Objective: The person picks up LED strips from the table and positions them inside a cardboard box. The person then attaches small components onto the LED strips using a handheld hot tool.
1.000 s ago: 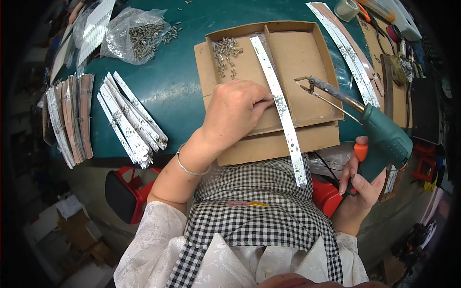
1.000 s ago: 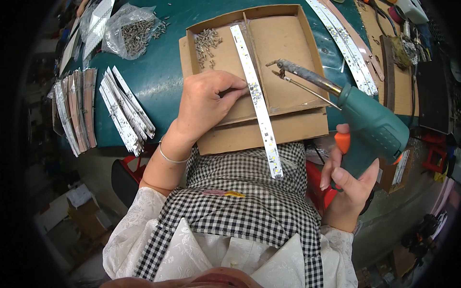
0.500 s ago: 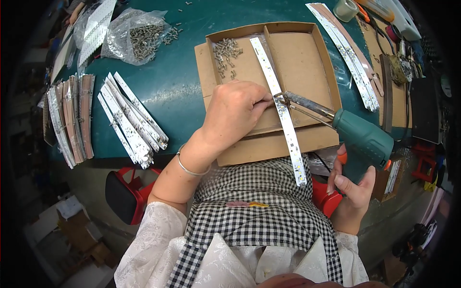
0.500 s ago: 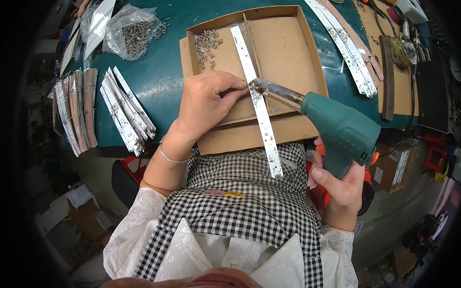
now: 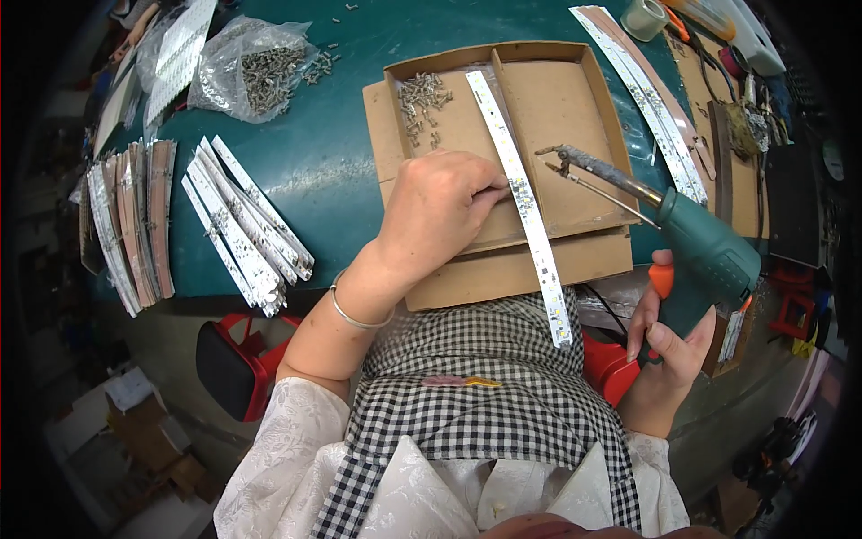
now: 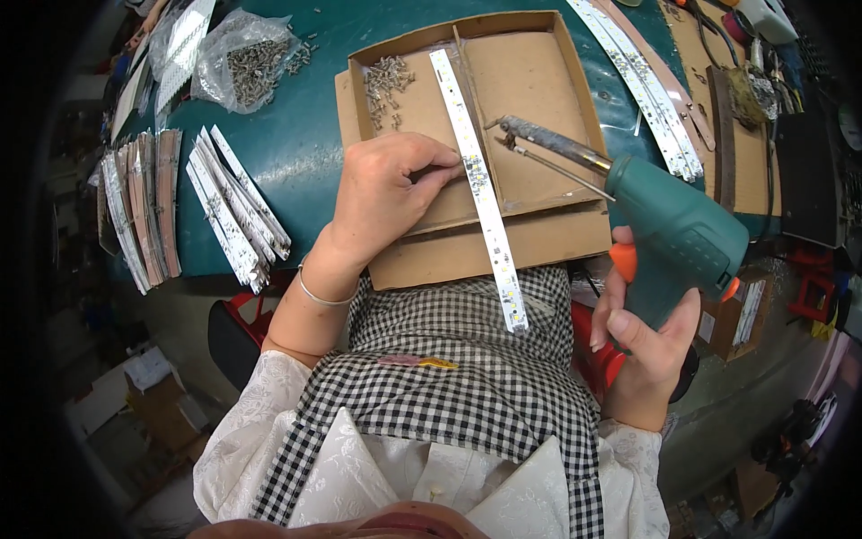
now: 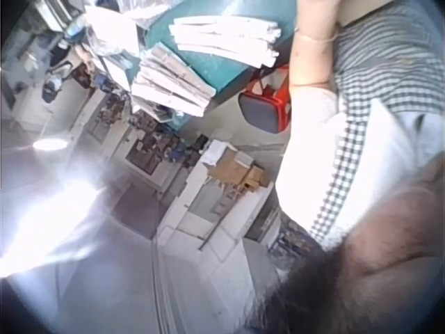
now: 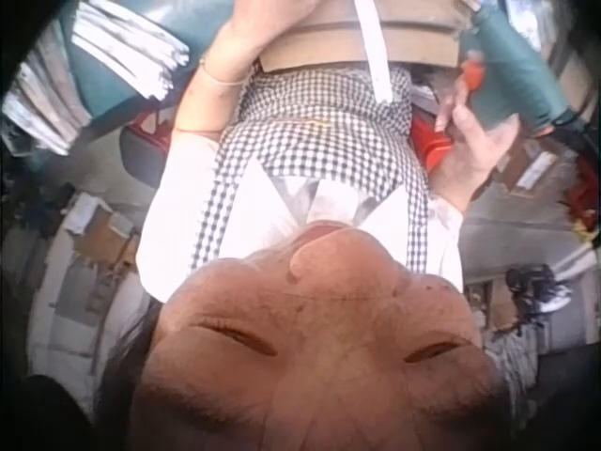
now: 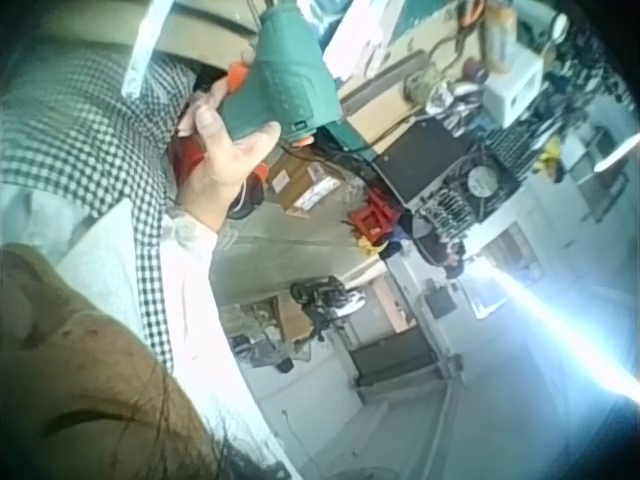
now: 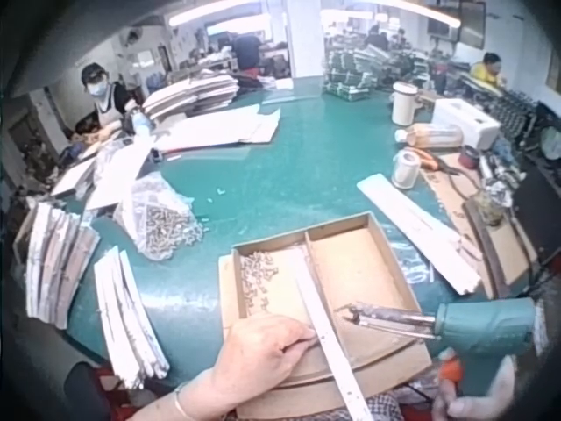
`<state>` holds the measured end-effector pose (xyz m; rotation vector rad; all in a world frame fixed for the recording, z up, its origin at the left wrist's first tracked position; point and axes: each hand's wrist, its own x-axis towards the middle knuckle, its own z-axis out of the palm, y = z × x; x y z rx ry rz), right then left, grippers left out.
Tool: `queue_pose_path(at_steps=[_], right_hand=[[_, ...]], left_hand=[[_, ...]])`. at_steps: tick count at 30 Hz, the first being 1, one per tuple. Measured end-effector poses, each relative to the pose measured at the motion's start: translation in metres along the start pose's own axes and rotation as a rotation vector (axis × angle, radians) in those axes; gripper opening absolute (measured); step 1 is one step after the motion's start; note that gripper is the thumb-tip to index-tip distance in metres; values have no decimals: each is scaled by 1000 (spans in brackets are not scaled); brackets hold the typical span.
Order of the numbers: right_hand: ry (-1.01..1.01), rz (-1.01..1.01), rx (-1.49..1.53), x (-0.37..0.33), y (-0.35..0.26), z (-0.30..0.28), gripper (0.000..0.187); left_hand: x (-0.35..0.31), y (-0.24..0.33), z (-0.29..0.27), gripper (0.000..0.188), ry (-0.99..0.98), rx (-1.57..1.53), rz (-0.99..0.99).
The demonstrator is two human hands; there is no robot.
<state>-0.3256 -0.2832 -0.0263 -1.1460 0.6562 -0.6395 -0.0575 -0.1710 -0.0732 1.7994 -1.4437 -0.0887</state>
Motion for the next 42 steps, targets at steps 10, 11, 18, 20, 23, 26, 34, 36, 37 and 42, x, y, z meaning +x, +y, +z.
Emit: queue_pose_path(at_steps=[10,11,18,20,23,26,34,36,37,42], right_hand=[[51,-269,-102,38,-16,-17,75],[119,-317,-199,45,-15,-20,66],[372,-618,-984,107,4,-47,50],[410,-780,-1321,116,1,-49,58],[339,-739,-1354,121,4,-48,62],[296,-739,-1408,125,9,-45,64],[318,-715,-1419,123,13,-42,66],[286,-718,-1417,125,13,-44,61],[269,-719,-1423,127,14,-44,61],[185,-811,-1455,135,15,-43,65]], left_hand=[[4,9,-12,29,-28,85,-31],[2,13,-17,29,-20,84,-8],[-12,57,-34,33,-229,15,287],[-11,70,-31,32,-399,-20,364],[-8,69,-24,28,-444,-2,422],[-10,65,-20,27,-423,96,490],[-27,83,-51,26,-294,270,612],[-31,87,-74,26,-294,315,573],[-34,86,-85,25,-306,328,560],[-59,66,-139,21,-212,542,374]])
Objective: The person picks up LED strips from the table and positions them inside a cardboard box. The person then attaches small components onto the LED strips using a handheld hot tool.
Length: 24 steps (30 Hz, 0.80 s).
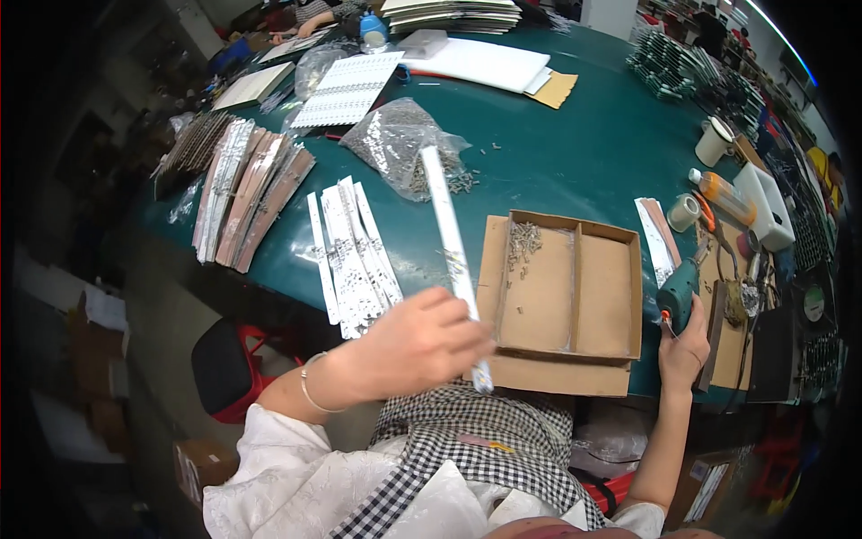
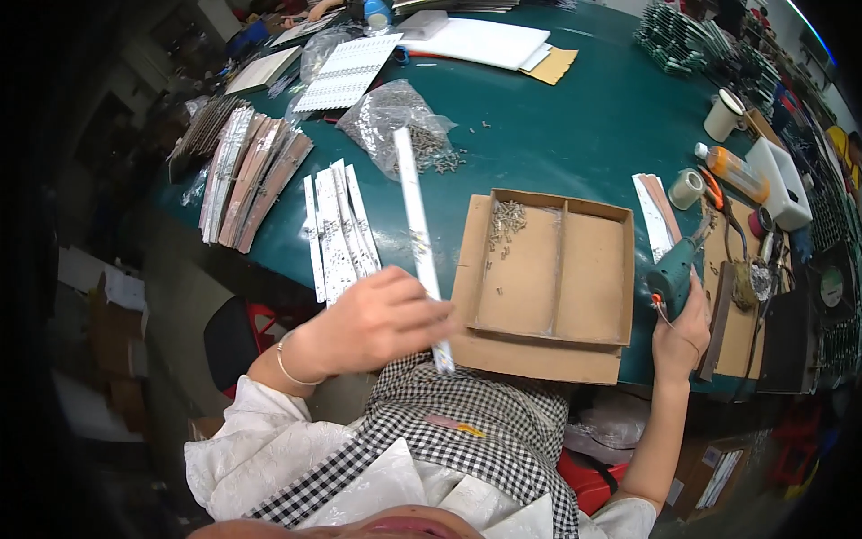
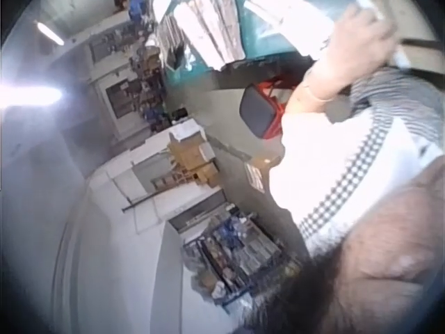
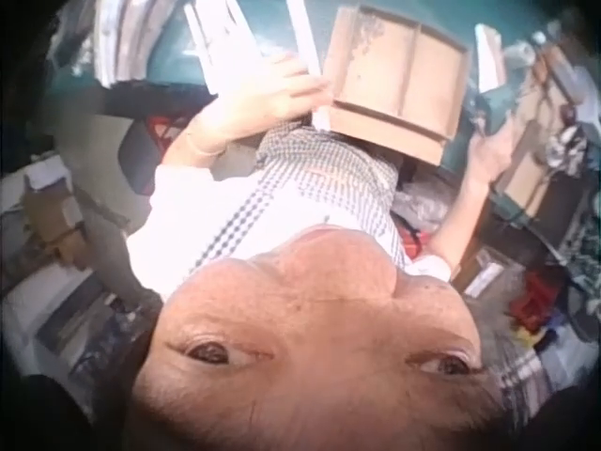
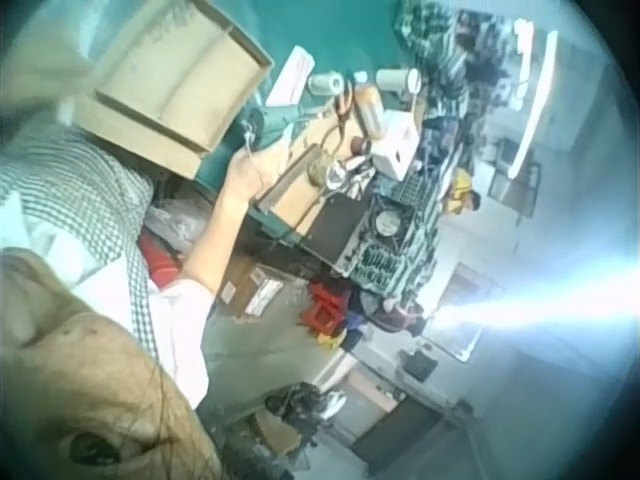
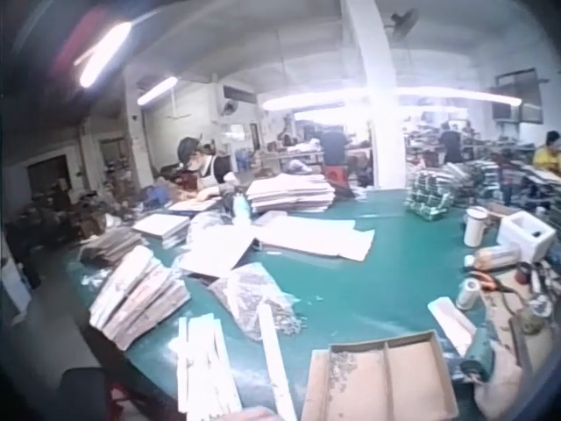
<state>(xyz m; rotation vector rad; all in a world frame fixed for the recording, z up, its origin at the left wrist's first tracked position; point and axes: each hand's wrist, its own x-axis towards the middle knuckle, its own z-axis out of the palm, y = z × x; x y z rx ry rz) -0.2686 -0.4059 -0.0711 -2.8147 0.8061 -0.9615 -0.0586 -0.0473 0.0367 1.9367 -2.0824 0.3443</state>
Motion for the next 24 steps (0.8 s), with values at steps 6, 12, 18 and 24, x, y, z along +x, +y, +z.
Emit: queue_pose_path(at_steps=[6,12,18,24], right_hand=[[-38,130,26,1,-2,4,66],[-85,229,52,0,3,6,65],[-93,178,50,-4,5,12,62],[25,333,299,-20,25,2,52]], left_hand=[[-58,-27,-20,19,-6,77,-267],[-87,-42,-13,19,3,132,-335],[-101,-49,-4,20,-18,42,-382],[-106,-57,-7,22,9,-29,-373]])
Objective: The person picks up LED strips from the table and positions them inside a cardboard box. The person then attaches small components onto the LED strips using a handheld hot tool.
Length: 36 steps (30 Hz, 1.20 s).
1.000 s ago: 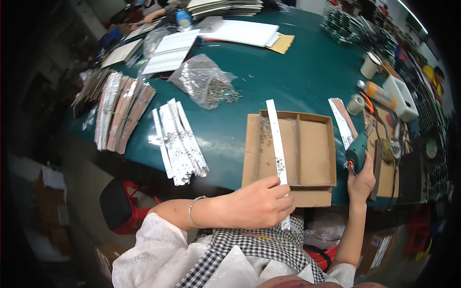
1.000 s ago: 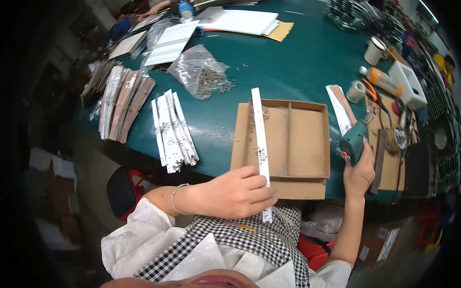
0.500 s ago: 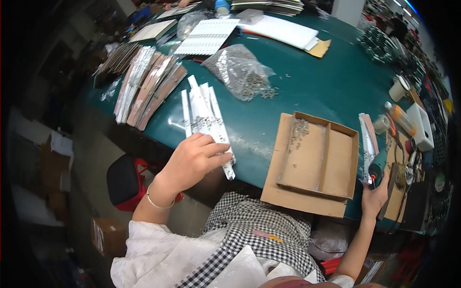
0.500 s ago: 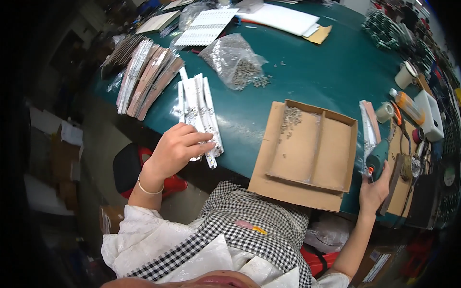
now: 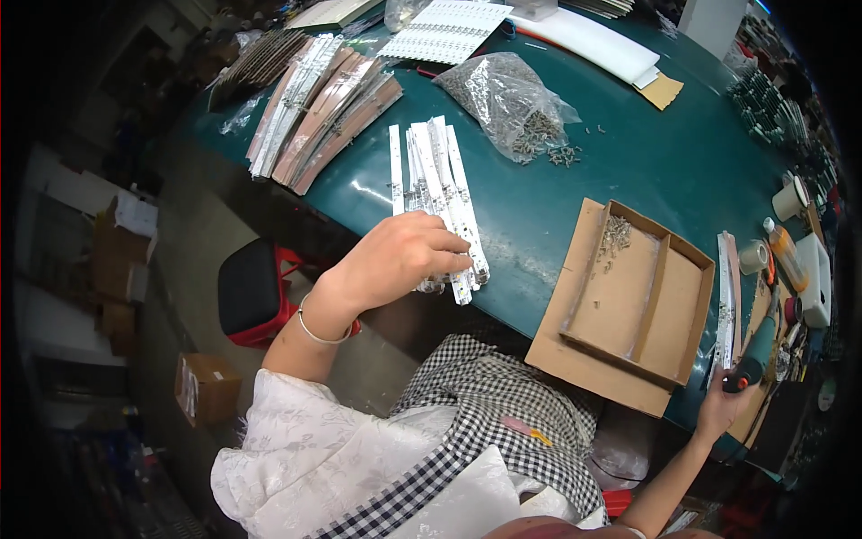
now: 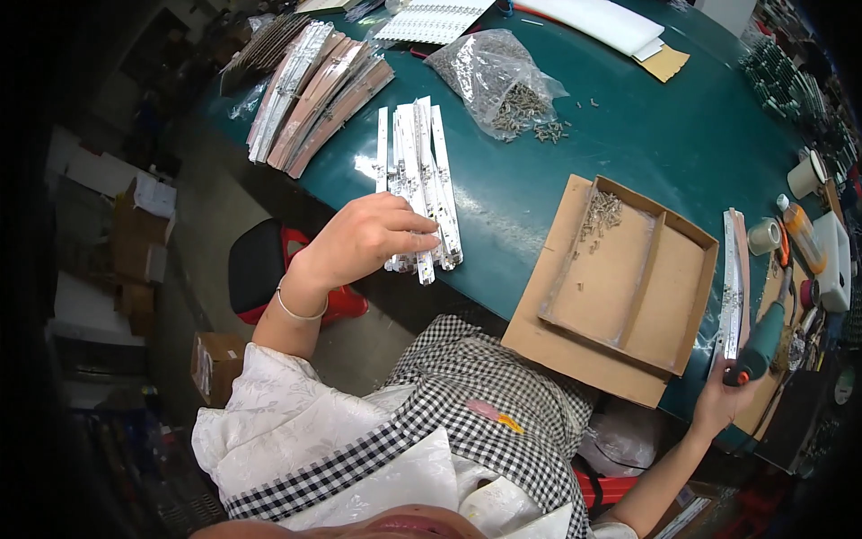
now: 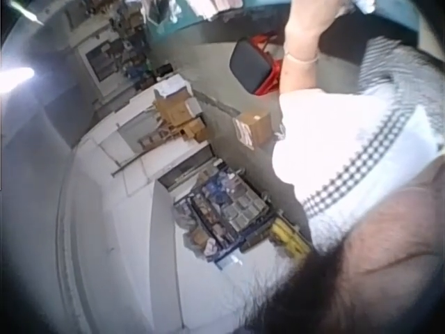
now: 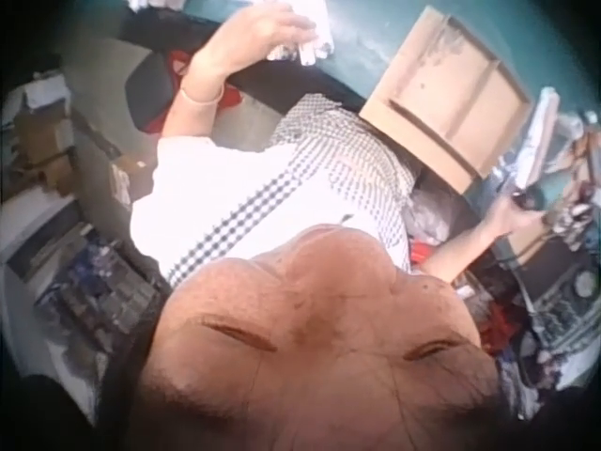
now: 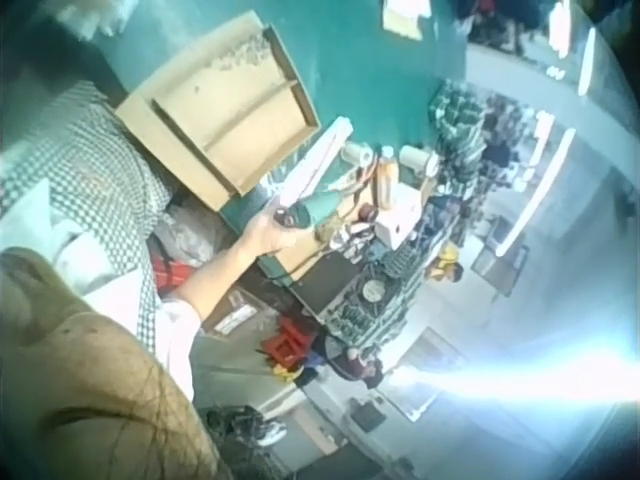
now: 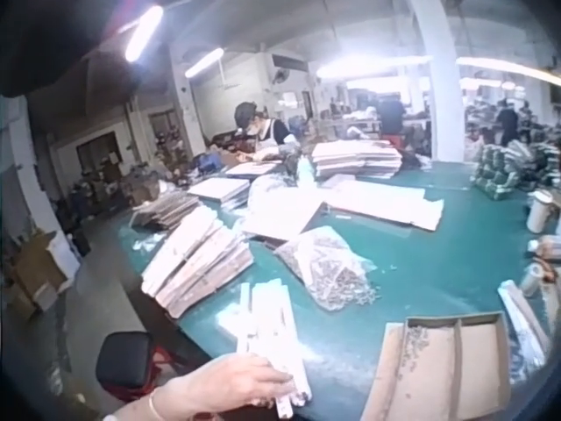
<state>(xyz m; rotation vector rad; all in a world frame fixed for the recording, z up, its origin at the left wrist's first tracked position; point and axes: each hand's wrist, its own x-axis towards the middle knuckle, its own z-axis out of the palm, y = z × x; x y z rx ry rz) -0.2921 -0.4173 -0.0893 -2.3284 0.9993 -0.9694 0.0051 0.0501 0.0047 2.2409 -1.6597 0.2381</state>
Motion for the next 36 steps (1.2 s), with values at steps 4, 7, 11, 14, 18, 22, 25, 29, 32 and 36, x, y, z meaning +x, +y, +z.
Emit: queue_pose_path(at_steps=[4,7,11,14,18,22,25,29,32,36], right_hand=[[75,79,320,-14,-6,-6,44],[81,100,555,-25,-33,-16,59],[77,136,624,-39,-71,-32,63],[-53,198,779,-54,-89,-45,63],[-105,287,800,-74,-115,-39,67],[-178,326,936,-93,-115,-23,73],[-187,379,931,-104,-118,-10,73],[-164,392,924,-115,-133,8,69],[-240,417,929,-121,-135,18,66],[-234,393,934,-127,-133,26,61]], left_hand=[[3,-4,-6,23,-49,82,-15],[4,-7,-5,24,-84,85,-25],[3,-5,-5,27,-160,89,-66],[4,-1,-6,26,-234,82,-115],[10,5,-9,30,-280,38,-148],[18,15,-13,37,-198,46,-177],[29,37,-7,36,-61,22,-150],[73,71,41,30,133,-219,-32],[111,87,81,20,88,-212,25],[141,81,113,12,-83,-65,42]])
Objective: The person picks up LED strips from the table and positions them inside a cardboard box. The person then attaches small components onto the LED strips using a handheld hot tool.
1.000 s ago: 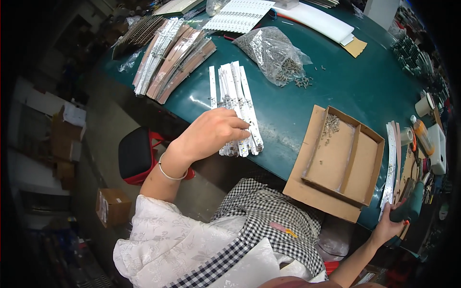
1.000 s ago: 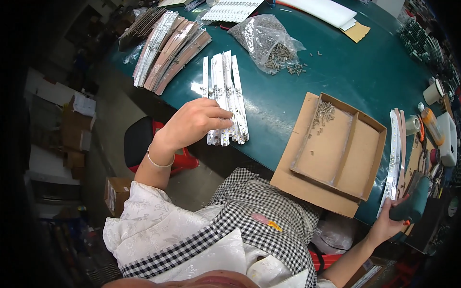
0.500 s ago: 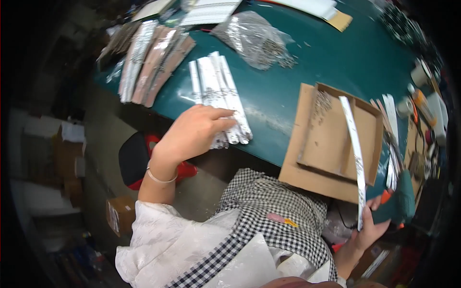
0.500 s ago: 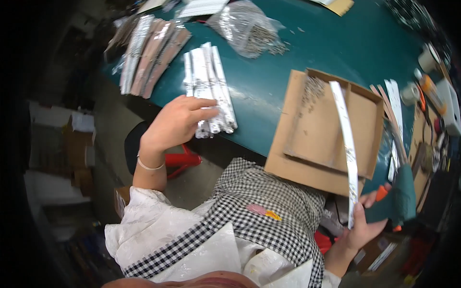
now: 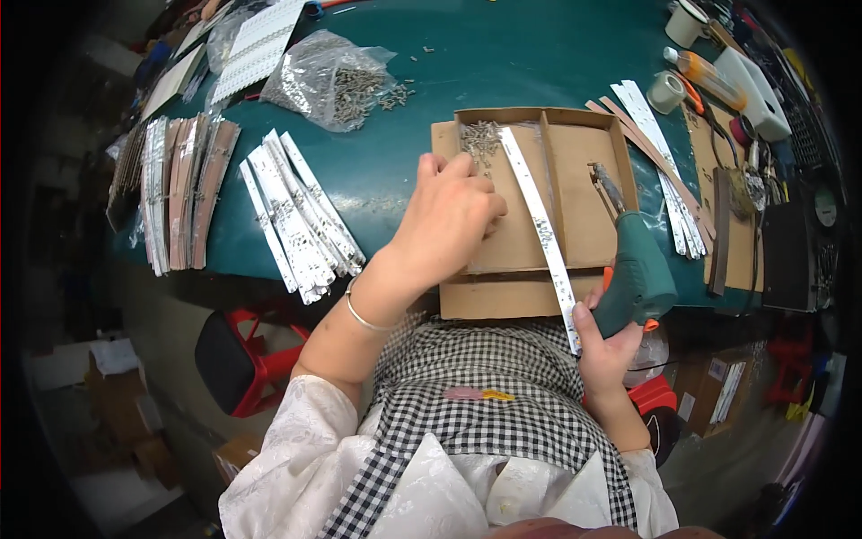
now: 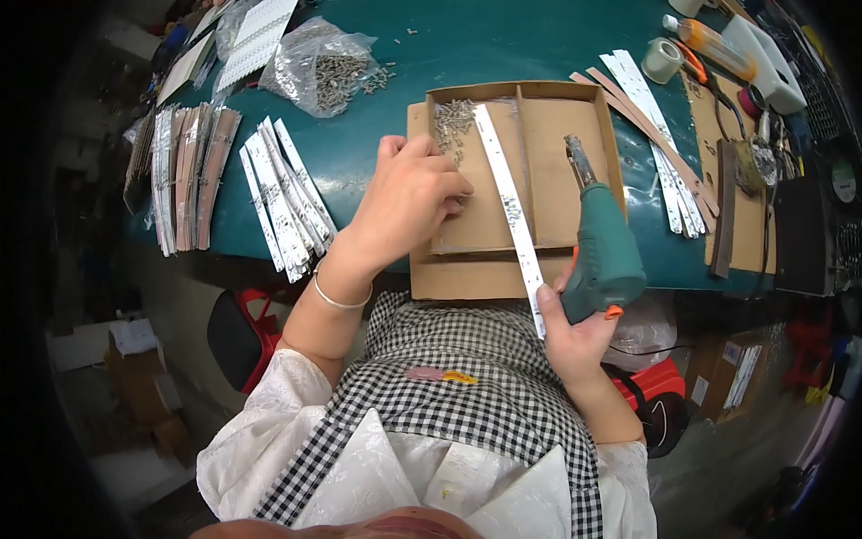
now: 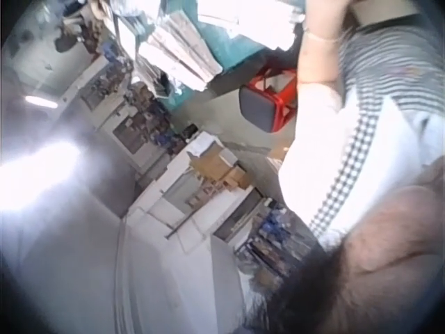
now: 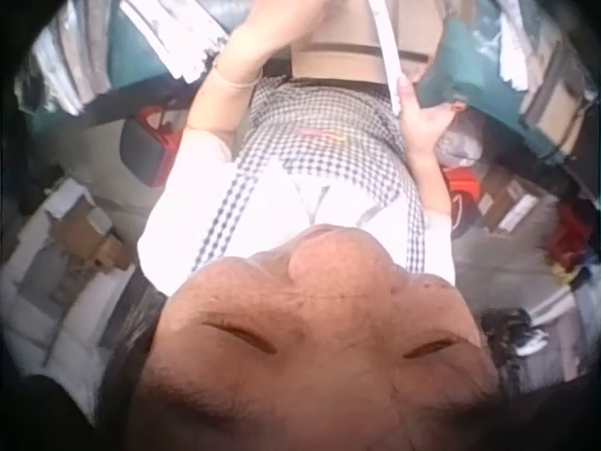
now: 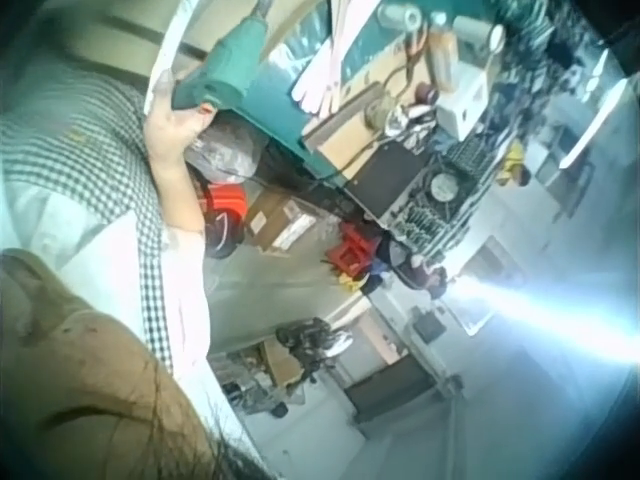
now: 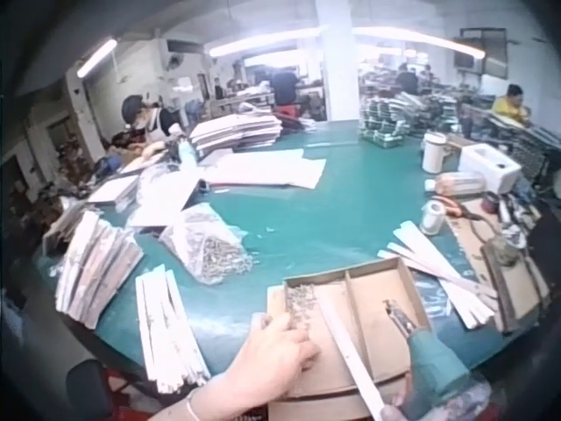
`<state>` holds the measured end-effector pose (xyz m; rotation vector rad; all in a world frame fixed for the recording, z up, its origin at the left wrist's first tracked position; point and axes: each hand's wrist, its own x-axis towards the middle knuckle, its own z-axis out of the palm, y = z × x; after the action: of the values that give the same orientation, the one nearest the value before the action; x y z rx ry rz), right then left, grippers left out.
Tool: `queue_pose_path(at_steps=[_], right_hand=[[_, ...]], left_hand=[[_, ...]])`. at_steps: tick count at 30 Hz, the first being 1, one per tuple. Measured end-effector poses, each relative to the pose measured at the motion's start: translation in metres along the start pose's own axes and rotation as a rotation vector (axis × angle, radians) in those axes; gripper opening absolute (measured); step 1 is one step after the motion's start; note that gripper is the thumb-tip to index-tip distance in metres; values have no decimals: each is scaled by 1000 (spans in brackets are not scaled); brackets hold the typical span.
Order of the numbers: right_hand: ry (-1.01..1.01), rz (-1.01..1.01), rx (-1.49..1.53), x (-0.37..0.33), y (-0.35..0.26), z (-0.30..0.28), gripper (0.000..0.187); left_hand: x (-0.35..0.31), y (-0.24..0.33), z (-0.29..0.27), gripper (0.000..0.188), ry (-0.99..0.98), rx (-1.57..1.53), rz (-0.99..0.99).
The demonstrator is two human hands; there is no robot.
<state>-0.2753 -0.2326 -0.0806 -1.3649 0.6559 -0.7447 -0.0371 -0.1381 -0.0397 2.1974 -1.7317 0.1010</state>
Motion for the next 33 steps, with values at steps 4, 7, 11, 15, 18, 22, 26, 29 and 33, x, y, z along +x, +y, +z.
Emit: queue_pose_path(at_steps=[4,7,11,15,18,22,26,29,33], right_hand=[[-8,-83,-14,1,4,-14,52],[2,-100,-17,5,0,-20,41],[-142,-226,-181,12,0,-28,62],[-223,-210,-136,25,-9,-23,62],[-188,-245,20,35,-10,-11,58],[-201,-229,43,39,-9,-7,51],[-238,-232,43,37,4,-8,48],[-145,-198,70,32,13,-7,46],[-150,-199,93,33,10,-6,44]], left_hand=[[10,-11,9,9,-148,-22,-29],[13,-13,9,6,-120,-58,-12],[15,-3,8,5,-33,-124,34],[12,10,4,13,55,-552,-14],[11,9,16,14,117,-630,-11],[11,9,24,14,184,-570,-42],[11,10,29,13,181,-506,-66],[14,13,27,13,168,-473,-80],[13,18,26,14,154,-482,-142]])
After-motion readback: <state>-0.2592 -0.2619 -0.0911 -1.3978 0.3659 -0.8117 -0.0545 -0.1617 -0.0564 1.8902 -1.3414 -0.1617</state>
